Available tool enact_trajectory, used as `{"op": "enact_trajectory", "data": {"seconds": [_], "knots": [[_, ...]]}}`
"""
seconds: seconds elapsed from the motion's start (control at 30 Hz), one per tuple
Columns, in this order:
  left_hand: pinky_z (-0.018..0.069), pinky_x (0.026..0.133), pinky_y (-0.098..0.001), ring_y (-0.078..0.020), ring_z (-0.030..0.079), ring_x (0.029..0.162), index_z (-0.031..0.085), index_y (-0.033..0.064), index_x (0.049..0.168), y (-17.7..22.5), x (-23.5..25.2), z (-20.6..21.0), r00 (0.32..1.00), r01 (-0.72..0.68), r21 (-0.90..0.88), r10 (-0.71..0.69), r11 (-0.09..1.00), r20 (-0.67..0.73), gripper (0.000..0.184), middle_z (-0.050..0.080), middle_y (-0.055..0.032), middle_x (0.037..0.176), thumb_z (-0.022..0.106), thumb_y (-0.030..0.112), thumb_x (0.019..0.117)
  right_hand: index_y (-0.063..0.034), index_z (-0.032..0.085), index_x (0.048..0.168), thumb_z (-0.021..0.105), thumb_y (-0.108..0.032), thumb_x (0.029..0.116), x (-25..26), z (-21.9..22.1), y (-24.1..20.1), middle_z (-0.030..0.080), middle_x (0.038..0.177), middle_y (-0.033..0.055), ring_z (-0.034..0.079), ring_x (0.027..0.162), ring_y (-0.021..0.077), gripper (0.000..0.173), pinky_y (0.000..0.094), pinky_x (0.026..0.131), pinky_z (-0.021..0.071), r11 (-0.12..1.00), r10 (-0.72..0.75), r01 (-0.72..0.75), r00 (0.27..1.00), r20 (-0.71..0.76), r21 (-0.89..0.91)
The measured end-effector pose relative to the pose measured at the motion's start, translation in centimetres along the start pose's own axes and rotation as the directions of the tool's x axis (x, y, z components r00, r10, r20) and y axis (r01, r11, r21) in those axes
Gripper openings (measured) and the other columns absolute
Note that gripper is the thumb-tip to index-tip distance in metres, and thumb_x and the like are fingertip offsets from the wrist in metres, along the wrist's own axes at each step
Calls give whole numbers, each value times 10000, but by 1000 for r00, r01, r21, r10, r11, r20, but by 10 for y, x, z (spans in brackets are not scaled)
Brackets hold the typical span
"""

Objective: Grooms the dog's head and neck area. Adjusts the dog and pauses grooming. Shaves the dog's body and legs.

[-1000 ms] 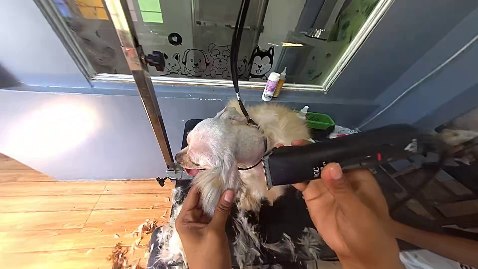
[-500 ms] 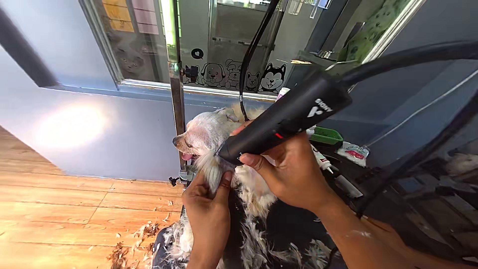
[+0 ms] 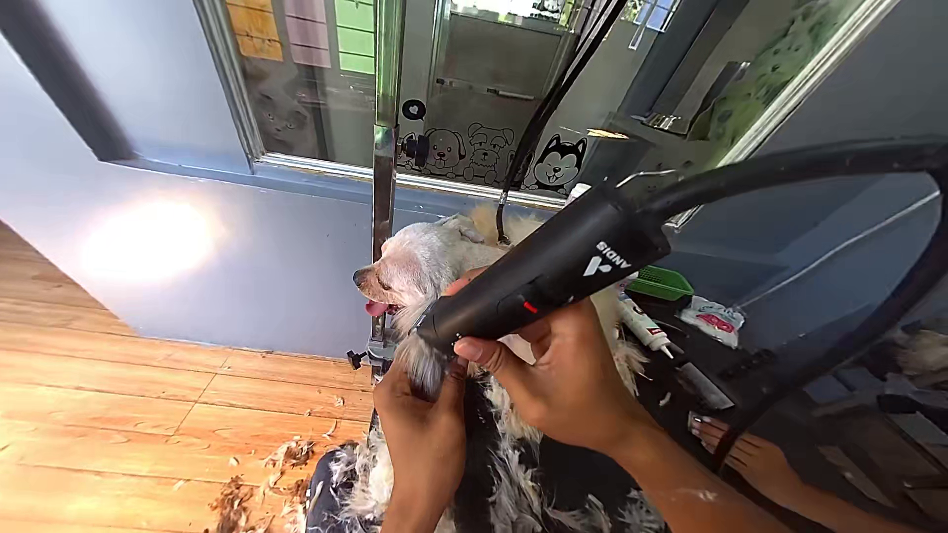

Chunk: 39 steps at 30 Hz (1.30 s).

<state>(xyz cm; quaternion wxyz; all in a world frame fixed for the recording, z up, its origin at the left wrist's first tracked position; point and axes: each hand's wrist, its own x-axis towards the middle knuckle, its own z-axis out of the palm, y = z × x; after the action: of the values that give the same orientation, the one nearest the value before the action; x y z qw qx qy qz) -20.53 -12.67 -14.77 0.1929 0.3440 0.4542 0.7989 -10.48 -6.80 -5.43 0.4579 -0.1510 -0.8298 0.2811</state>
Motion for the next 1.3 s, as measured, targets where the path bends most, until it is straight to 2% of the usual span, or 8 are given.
{"op": "enact_trajectory", "data": {"seconds": [0.1,0.23,0.4,0.47,0.57,0.83,1.1,1.3], "knots": [[603,642,-257,-108,694,714,705,69,922,-2,1,-3,1000,4,-30,-4,1000,9,124,704,-18,781,767,38,820,-8,508,1275,779,-140,906,4,-5,-3,705,1155,93,731,1030,219,477,373,860,667,997,3,-1,1000,-17,78],[625,681,-288,-151,720,763,709,49,997,1,3,-1,998,63,-71,-63,996,3,183,730,-58,844,786,38,832,-2,450,1306,780,-131,905,9,-3,3,699,1174,104,731,1053,235,535,400,868,671,994,-63,48,986,-154,-99],[593,633,-273,-129,690,695,686,47,877,-8,3,2,997,61,-162,-66,985,-29,114,692,-53,754,751,14,788,-34,619,1212,801,-180,887,-6,13,2,734,1083,33,737,984,167,400,355,833,674,1000,-18,17,998,-52,-16],[619,702,-283,-134,718,760,689,25,950,-9,3,3,995,90,-231,-99,969,-29,207,722,-66,819,741,-43,762,-37,587,1219,809,-153,884,-4,10,-2,736,1085,61,745,971,210,418,380,820,677,998,-6,11,997,-77,62],[632,785,-308,-171,733,843,701,-17,1104,-9,4,5,989,130,-278,-144,952,-29,342,745,-106,929,785,-64,775,-69,482,1293,808,-164,892,9,-3,-4,723,1112,52,747,984,207,526,374,834,676,997,-57,47,979,-196,-58],[633,837,-323,-199,739,899,662,-79,1110,-3,4,11,984,152,-382,-176,912,-29,381,740,-151,973,797,-101,754,-70,442,1322,798,-225,900,25,-13,3,709,1102,38,750,940,175,574,354,789,683,953,-138,74,970,-202,-294],[621,832,-294,-140,730,880,672,-57,1066,1,-2,12,986,146,-435,-168,889,-13,322,742,-105,941,774,-78,761,-79,571,1239,802,-266,888,17,5,-2,724,1082,-2,723,1011,125,460,323,843,659,957,-135,104,986,-100,-270],[630,838,-326,-196,736,883,661,-85,1071,0,-4,10,982,166,-438,-187,884,-6,343,736,-158,958,785,-122,753,-100,495,1296,794,-253,899,20,-11,-9,726,1090,8,737,982,156,520,356,822,667,924,-209,129,959,-193,-361]]}}
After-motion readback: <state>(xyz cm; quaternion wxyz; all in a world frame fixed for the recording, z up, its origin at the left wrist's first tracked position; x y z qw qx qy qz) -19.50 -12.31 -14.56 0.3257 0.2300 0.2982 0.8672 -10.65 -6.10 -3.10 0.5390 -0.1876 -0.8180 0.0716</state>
